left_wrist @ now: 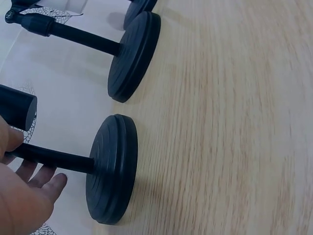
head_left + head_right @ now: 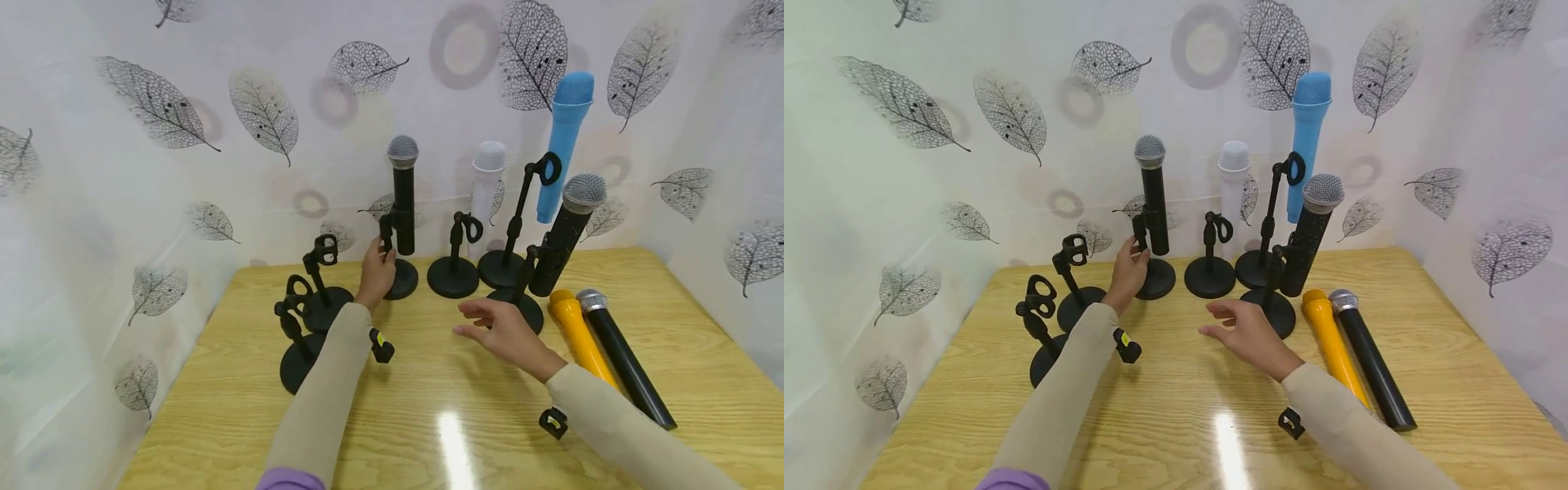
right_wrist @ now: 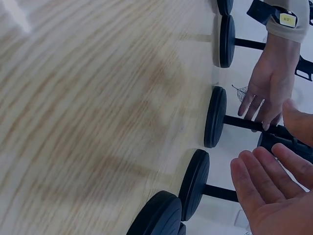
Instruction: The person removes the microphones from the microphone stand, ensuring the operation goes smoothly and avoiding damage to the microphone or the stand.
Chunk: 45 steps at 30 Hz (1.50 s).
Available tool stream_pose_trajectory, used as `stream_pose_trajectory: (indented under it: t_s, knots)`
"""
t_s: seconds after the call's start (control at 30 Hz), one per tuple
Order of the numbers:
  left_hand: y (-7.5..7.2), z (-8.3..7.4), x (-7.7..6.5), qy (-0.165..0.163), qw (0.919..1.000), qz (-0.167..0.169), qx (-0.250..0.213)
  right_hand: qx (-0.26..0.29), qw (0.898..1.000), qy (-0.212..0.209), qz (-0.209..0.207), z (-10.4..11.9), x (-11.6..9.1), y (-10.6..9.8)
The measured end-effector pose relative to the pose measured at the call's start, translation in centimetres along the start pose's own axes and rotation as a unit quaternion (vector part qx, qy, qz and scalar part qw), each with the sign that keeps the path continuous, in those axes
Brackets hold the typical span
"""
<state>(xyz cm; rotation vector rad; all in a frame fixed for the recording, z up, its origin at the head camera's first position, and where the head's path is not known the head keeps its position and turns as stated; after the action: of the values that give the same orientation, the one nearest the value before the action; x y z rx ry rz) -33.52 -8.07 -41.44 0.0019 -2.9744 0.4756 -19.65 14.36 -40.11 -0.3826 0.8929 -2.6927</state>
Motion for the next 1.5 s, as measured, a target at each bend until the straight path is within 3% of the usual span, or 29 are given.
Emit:
stream_pose_trajectory:
  t_s: [0.27, 0.6, 0.9, 1.27, 1.5]
  knots:
    - [-0.1, 0.5, -0.3, 0.019, 0.9995, 0.004, 0.023, 0.0, 1.0, -0.001, -0.014, 0.1, 0.8, -0.3]
    - [-0.3, 0.7, -1.6, 0.041, 0.9955, 0.047, 0.071, 0.002, 0.999, -0.005, -0.036, 0.8, 1.7, -1.1]
    - [-0.3, 0.6, -3.2, 0.05, 0.992, 0.075, 0.089, 0.012, 0.999, -0.006, -0.043, 1.9, 2.5, -1.8]
    - [0.0, 0.1, -6.1, 0.045, 0.9899, 0.101, 0.088, 0.025, 0.998, -0.018, -0.049, 3.5, 3.7, -2.6]
    - [0.3, -0.5, -7.5, 0.067, 0.9853, 0.113, 0.11, 0.026, 0.998, -0.034, -0.048, 4.7, 4.3, -3.1]
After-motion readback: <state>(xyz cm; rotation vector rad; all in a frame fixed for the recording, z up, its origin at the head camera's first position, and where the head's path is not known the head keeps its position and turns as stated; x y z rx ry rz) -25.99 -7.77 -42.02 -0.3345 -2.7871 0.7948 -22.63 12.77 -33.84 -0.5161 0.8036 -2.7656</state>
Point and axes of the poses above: each hand's wrist, its own x-axis towards the middle knuckle, its own y-axis out of the palm, z = x × y, the point moved 5 cm from there along x, towards the middle knuckle, and after that the axes turned 2 degrees about z, right-handed, at the moved point
